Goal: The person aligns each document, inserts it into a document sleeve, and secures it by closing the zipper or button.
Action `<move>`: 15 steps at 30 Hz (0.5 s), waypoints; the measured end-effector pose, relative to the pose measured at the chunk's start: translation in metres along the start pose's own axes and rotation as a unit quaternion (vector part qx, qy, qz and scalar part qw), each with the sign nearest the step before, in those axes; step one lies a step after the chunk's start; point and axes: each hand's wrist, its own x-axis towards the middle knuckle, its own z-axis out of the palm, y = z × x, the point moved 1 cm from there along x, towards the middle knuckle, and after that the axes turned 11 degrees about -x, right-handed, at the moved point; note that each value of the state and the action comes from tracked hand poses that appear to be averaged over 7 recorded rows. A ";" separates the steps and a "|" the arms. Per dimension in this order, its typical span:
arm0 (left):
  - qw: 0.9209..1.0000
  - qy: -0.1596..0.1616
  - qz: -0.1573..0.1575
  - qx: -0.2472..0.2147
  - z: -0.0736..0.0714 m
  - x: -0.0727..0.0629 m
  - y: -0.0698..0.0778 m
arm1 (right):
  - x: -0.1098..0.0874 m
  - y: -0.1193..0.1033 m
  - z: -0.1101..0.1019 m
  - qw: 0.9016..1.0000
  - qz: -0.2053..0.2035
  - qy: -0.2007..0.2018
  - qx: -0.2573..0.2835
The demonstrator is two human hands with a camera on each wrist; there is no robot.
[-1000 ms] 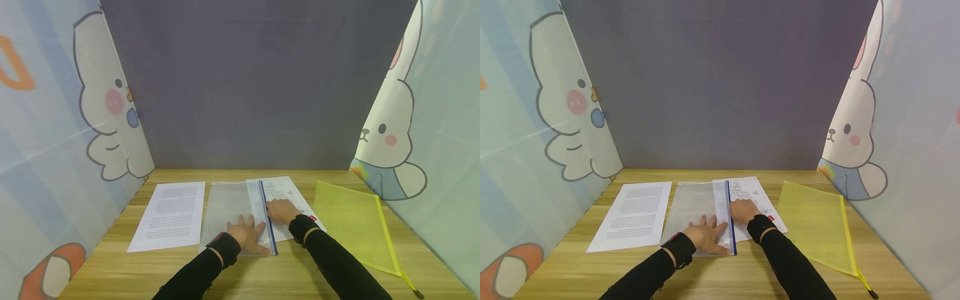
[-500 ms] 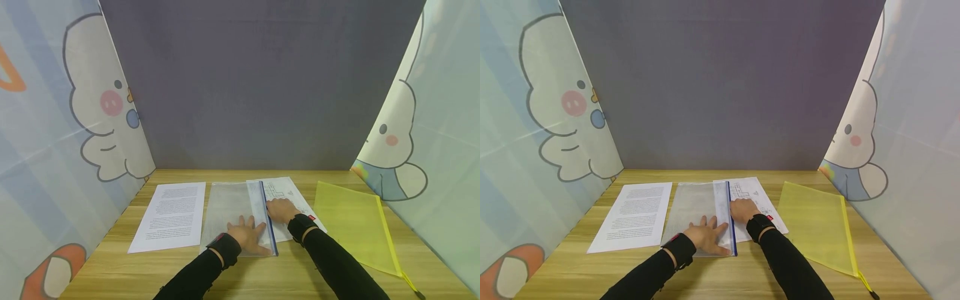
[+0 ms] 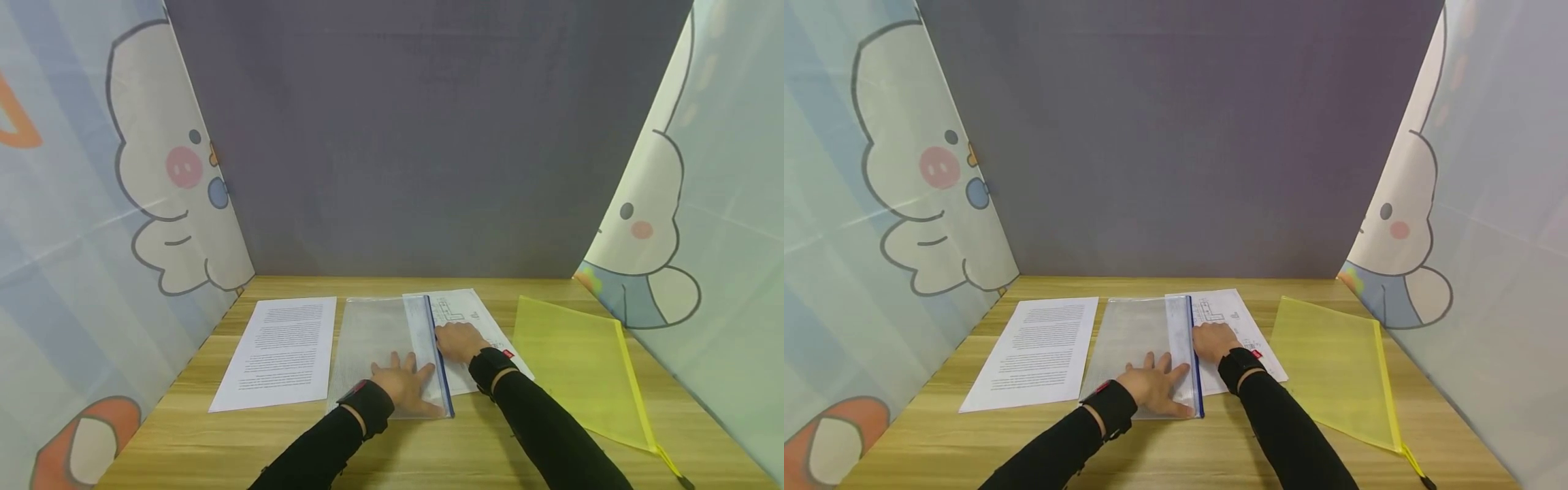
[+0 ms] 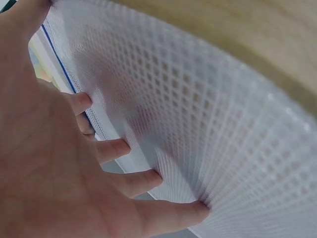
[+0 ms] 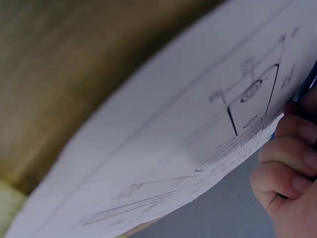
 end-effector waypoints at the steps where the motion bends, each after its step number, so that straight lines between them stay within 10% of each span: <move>1: 1.000 -0.001 0.000 -0.001 0.000 0.000 0.000 | 0.000 0.000 0.000 1.000 0.002 -0.001 0.007; 15: 1.000 0.017 0.021 0.012 0.005 0.004 -0.004 | 0.002 -0.004 0.001 1.000 0.014 -0.021 0.006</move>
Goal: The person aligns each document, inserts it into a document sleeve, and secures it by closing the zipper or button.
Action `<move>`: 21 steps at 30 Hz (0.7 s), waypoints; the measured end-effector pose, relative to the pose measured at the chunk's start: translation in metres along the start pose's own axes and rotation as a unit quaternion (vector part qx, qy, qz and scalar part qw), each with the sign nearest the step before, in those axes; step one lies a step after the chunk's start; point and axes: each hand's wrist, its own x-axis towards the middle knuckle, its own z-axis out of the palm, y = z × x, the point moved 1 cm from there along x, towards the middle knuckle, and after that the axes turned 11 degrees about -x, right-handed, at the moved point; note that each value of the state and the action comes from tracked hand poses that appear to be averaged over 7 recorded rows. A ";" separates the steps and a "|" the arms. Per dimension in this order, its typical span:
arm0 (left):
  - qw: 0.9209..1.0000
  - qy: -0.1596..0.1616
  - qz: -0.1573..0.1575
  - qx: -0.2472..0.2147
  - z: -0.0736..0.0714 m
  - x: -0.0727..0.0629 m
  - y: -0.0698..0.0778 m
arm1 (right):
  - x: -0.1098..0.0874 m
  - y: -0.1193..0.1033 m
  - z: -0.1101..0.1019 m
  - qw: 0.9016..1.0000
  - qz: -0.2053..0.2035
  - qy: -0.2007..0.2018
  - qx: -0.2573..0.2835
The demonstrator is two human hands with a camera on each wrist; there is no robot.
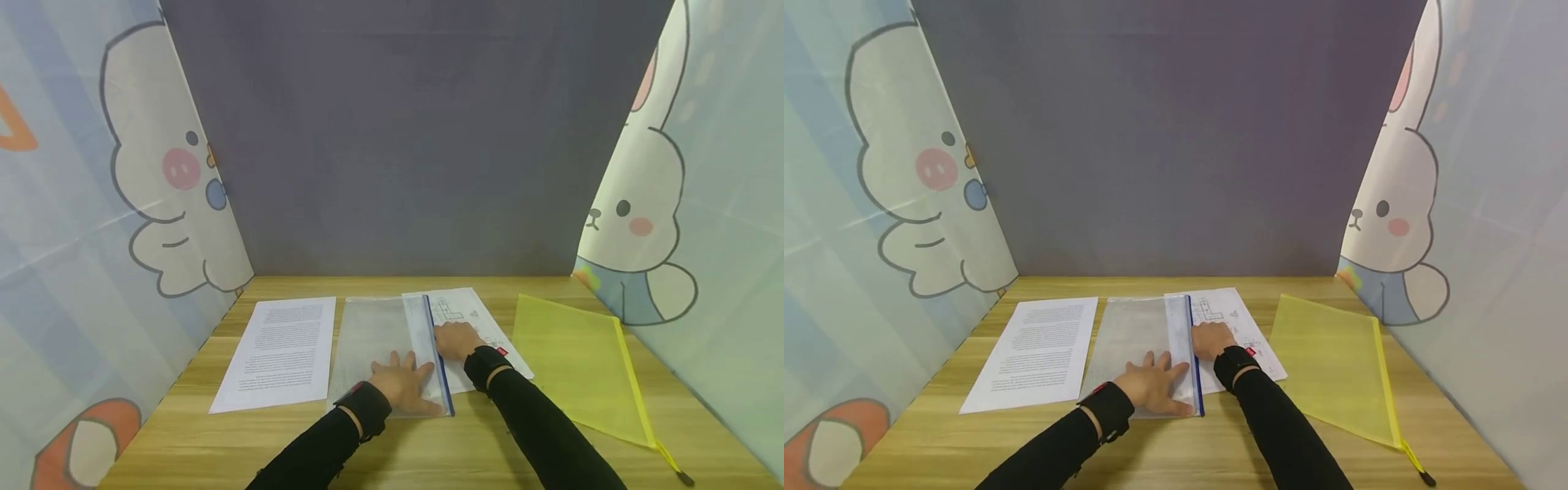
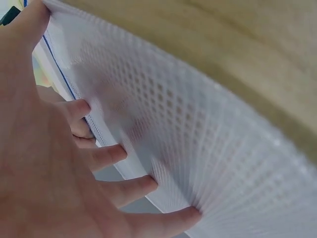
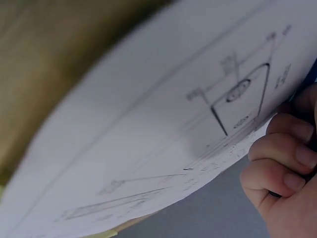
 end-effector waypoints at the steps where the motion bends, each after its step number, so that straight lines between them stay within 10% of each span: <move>1: 1.000 0.002 0.001 -0.001 0.000 0.001 0.000 | 0.000 0.000 0.001 1.000 0.002 -0.003 0.001; 11: 0.997 0.067 0.019 -0.028 -0.015 0.003 0.002 | 0.000 0.001 0.002 1.000 0.012 0.002 -0.003; 21: 0.993 0.090 -0.016 -0.081 -0.026 0.034 -0.016 | -0.001 -0.003 0.005 0.998 0.008 0.021 -0.050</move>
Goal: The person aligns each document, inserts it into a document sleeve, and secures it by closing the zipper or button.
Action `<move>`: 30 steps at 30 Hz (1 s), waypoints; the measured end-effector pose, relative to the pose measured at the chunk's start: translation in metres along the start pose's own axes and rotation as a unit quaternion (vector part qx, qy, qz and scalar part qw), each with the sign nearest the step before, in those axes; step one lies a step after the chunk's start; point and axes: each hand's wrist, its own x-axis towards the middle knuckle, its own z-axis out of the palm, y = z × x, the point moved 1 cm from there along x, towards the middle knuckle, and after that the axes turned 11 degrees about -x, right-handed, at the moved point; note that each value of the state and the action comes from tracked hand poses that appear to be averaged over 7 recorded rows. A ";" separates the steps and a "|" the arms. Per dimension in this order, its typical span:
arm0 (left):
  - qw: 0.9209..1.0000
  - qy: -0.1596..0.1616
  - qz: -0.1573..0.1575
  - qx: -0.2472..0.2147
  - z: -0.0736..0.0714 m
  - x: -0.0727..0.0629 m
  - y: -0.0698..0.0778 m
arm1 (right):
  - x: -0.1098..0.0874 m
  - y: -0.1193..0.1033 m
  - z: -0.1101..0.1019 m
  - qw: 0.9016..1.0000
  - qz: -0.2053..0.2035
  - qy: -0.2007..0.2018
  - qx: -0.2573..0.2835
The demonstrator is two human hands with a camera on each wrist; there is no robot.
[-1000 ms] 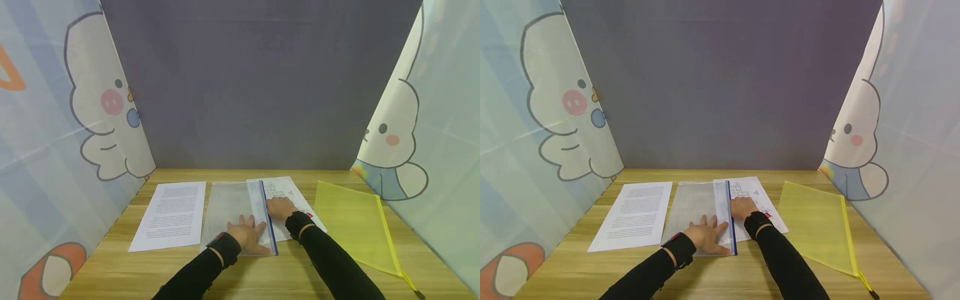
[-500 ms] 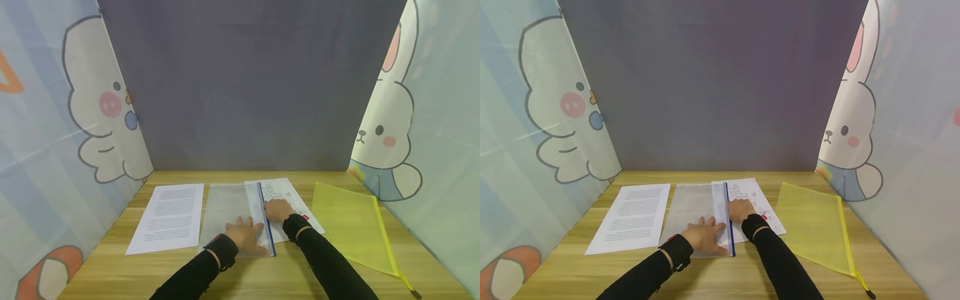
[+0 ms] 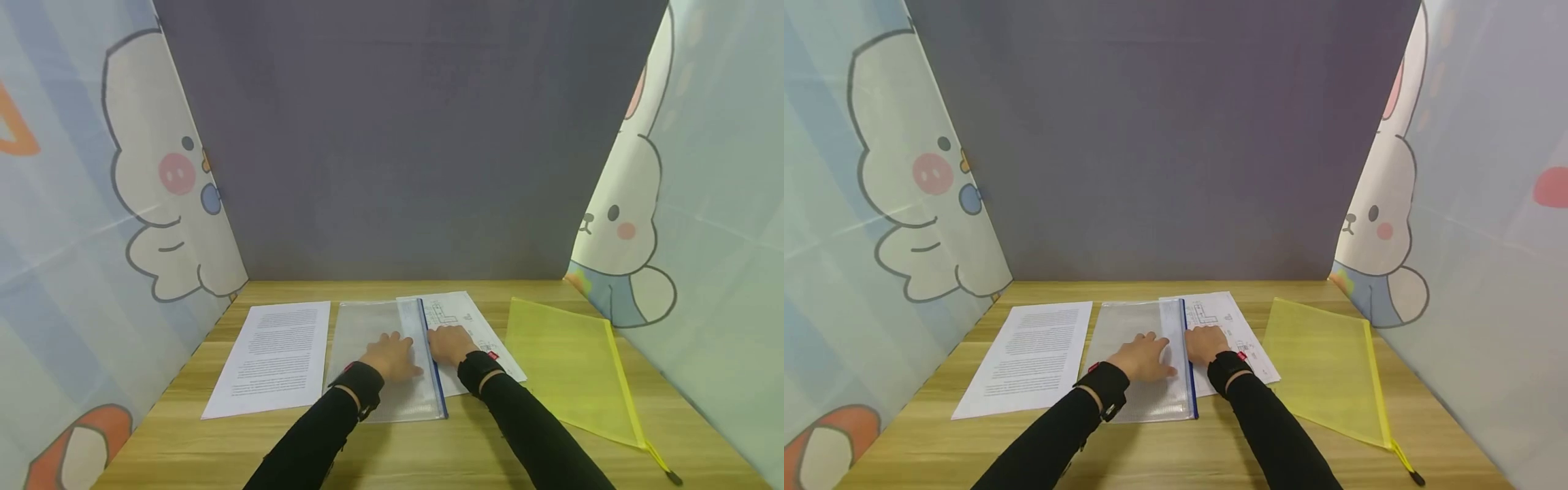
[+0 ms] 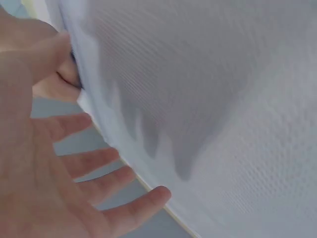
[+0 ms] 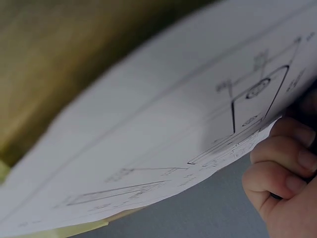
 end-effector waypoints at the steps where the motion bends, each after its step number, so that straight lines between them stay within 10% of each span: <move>1: 1.000 -0.001 -0.004 -0.002 0.000 0.003 -0.003 | 0.000 0.000 0.000 1.000 0.001 0.000 0.003; 10: 0.999 0.019 -0.038 0.008 0.007 0.025 -0.027 | -0.001 -0.001 -0.001 1.000 -0.004 0.009 -0.002; 30: 0.999 -0.004 -0.051 -0.015 0.008 0.016 -0.027 | 0.003 -0.004 -0.008 0.999 -0.007 0.009 -0.049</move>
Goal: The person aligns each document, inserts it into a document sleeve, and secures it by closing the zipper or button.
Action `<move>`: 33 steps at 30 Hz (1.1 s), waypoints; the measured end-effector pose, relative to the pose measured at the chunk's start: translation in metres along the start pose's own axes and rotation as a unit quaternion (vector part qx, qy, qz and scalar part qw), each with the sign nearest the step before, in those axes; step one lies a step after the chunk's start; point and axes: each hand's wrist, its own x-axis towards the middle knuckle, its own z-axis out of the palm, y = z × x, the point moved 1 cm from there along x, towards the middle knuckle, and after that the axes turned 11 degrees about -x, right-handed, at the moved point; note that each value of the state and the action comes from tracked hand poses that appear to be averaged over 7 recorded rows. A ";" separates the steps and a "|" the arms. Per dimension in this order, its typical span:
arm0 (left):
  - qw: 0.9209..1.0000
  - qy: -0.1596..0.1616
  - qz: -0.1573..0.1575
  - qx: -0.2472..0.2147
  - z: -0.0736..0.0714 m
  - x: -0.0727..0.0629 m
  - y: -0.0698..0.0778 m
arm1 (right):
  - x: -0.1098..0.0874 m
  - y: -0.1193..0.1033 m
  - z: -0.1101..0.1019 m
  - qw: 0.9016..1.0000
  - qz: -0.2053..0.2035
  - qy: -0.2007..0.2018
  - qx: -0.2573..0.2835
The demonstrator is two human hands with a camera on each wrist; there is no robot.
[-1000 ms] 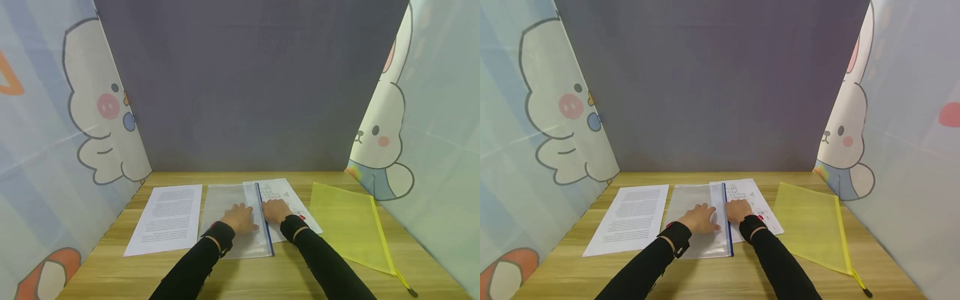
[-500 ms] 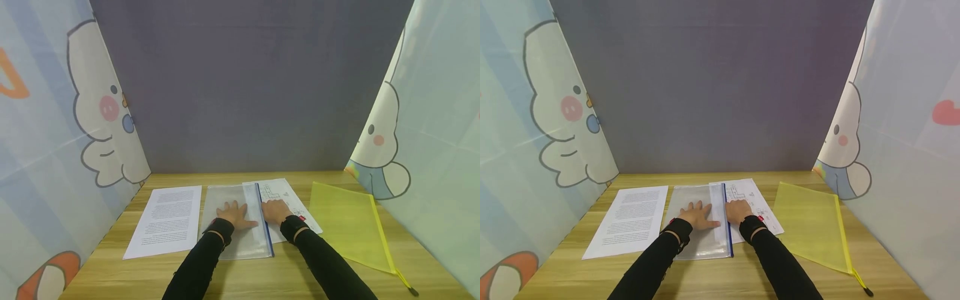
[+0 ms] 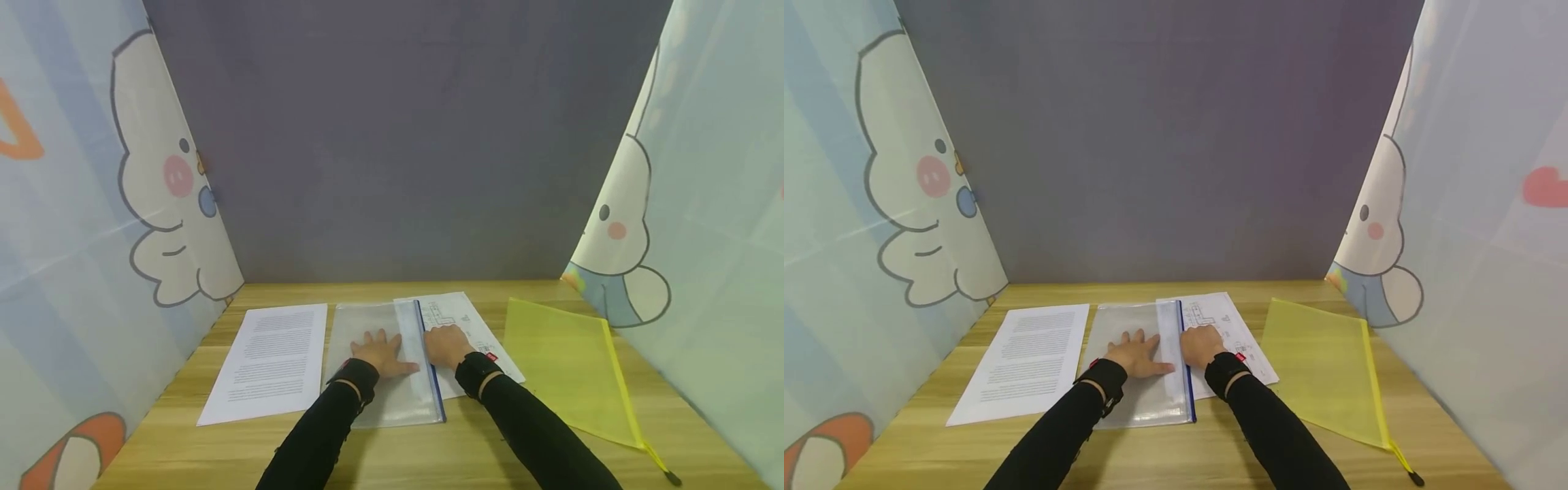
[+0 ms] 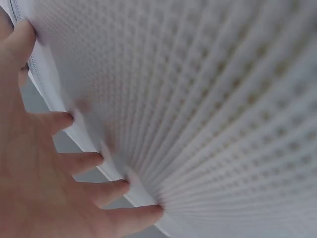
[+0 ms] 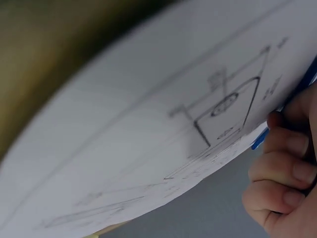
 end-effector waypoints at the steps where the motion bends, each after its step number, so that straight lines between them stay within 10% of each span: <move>1: 1.000 -0.001 -0.001 -0.001 0.000 -0.001 0.001 | -0.001 -0.001 0.000 1.000 0.000 0.002 -0.005; 33: 0.999 -0.026 0.024 0.032 0.006 -0.034 0.013 | -0.042 0.013 0.010 0.991 -0.099 0.052 0.069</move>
